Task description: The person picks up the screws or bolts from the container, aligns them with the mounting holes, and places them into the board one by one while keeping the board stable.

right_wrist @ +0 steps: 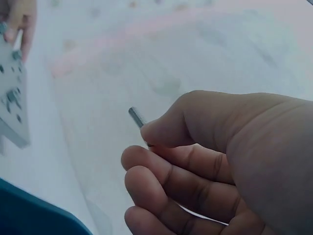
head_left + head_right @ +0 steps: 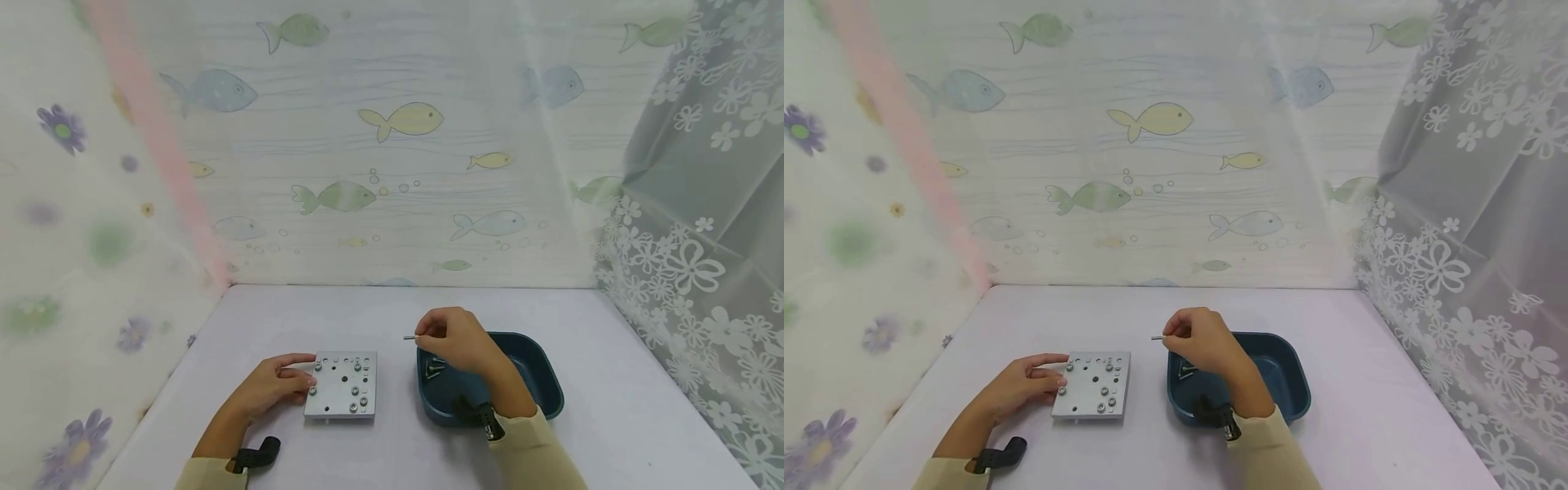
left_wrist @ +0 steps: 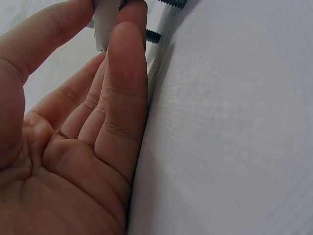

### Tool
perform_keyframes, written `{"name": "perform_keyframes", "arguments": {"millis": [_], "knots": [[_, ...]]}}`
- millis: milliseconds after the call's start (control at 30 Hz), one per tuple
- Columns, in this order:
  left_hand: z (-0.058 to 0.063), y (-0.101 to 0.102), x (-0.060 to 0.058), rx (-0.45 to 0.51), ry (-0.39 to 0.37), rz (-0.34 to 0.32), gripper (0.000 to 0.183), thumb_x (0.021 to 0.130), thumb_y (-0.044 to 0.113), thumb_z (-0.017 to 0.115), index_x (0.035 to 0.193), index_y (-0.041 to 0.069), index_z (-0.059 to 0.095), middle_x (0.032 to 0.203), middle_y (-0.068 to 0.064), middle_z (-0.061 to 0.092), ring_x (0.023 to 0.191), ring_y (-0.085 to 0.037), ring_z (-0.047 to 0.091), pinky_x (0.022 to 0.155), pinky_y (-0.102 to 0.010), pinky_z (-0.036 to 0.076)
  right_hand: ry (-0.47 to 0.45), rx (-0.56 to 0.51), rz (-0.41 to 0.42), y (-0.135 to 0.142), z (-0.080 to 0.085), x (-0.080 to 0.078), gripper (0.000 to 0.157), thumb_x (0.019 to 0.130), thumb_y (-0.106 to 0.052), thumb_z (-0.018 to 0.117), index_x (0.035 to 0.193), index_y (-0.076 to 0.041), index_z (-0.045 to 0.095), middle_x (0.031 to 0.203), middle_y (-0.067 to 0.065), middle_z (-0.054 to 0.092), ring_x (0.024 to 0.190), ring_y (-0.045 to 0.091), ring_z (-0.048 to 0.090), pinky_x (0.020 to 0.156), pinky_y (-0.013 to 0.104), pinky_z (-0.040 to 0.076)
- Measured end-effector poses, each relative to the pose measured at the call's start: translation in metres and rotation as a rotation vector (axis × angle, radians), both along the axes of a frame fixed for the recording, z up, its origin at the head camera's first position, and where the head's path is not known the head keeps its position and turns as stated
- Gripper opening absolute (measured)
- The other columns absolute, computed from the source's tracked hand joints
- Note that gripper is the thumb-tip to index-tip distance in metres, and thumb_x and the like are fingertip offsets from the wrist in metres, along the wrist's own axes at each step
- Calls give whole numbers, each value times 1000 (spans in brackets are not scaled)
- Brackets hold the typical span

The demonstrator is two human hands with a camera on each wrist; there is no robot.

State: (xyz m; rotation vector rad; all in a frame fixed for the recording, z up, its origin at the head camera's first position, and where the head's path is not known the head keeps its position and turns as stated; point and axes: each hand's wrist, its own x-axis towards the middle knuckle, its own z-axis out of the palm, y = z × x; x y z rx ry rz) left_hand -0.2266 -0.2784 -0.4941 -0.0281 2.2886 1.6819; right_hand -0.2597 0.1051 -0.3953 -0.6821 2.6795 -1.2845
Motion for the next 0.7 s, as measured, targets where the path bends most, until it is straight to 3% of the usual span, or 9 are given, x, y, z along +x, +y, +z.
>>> {"name": "perform_keyframes", "arguments": {"millis": [200, 467, 700], "knots": [[-3, -2, -2, 3, -1, 0, 75, 85, 29, 87, 148, 6, 54, 105, -10, 79, 81, -24, 72, 74, -33, 63, -14, 4, 62, -19, -4, 9, 10, 97, -29, 72, 97, -18, 72, 85, -9, 70, 79, 13, 65, 69, 31, 56], [-2, 0, -1, -2, 1, 10, 75, 84, 28, 87, 148, 7, 55, 103, -10, 79, 81, -24, 71, 73, -33, 62, 57, 12, 148, -38, -9, 20, 4, 101, -26, 67, 105, -24, 68, 84, -12, 65, 70, 14, 59, 61, 27, 52], [-5, -2, -2, 16, -3, 11, 75, 84, 28, 87, 148, 7, 55, 105, -10, 79, 81, -24, 71, 73, -34, 63, 75, 33, 215, -59, -18, 26, 8, 105, -25, 62, 111, -21, 65, 87, -11, 67, 67, 9, 55, 58, 23, 47]]}}
